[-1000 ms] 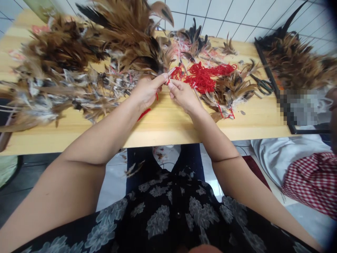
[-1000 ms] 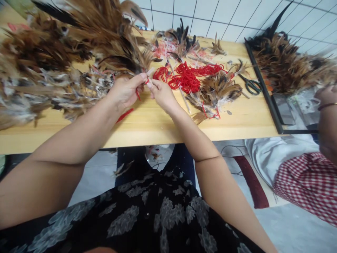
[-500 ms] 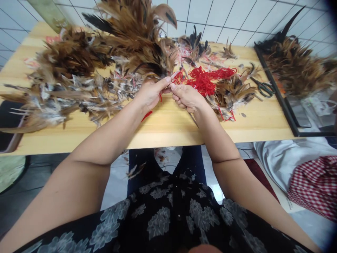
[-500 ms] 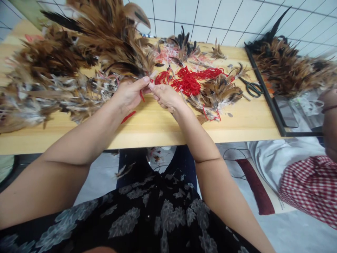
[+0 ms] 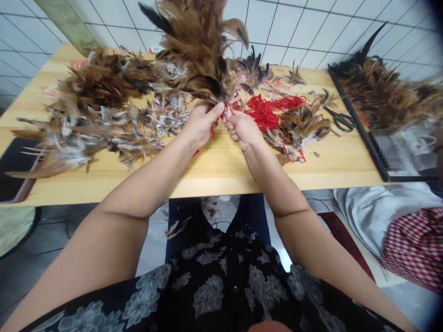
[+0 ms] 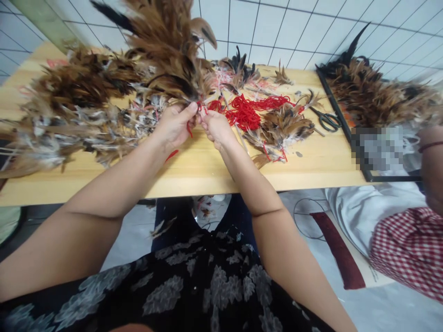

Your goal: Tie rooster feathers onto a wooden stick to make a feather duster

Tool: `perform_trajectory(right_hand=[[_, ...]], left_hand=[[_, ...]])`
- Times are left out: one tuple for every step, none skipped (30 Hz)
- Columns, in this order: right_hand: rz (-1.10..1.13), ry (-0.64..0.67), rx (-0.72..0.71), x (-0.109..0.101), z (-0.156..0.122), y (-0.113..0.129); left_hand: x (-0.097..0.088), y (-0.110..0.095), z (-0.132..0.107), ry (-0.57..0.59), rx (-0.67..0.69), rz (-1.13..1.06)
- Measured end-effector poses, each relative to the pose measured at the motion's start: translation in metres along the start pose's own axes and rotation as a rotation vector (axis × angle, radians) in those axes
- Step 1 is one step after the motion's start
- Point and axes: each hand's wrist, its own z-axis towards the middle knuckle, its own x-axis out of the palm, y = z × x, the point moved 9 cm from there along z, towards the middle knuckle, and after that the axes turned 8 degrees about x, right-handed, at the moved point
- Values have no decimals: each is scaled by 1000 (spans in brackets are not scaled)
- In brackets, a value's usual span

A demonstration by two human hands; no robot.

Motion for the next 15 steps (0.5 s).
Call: perform_trajectory(right_hand=[[22, -27, -5, -4, 1, 1], [39, -54, -10, -8, 2, 2], [52, -79, -18, -11, 3, 2], [59, -101, -31, -14, 4, 3], [62, -122, -53, -16, 5, 4], [64, -144, -77, -18, 6, 6], [65, -167, -97, -20, 7, 7], [67, -185, -108, -22, 8, 7], [72, -198, -112, -23, 9, 7], [79, -208, -107, -24, 9, 6], [88, -216, -96, -25, 10, 5], [98, -223, -82, -26, 11, 4], [108, -228, -71, -27, 12, 3], [118, -236, -61, -28, 12, 2], [129, -241, -53, -29, 13, 1]], left_hand=[[2, -1, 0, -14, -6, -15], [4, -3, -1, -18, -8, -30], [7, -6, -2, -23, -2, -48], [9, -9, -4, -27, 9, -65], [12, -11, -6, -28, 22, -81], [14, -13, -9, -26, 34, -93], [17, -14, -12, -20, 42, -100], [19, -14, -14, -9, 48, -99], [22, -14, -17, 6, 50, -90], [24, -13, -19, 19, 51, -76], [26, -12, -21, 22, 53, -61], [27, -12, -22, 22, 55, -49], [28, -12, -23, 21, 56, -40], [29, -12, -24, 21, 55, -35], [31, -12, -25, 24, 52, -33]])
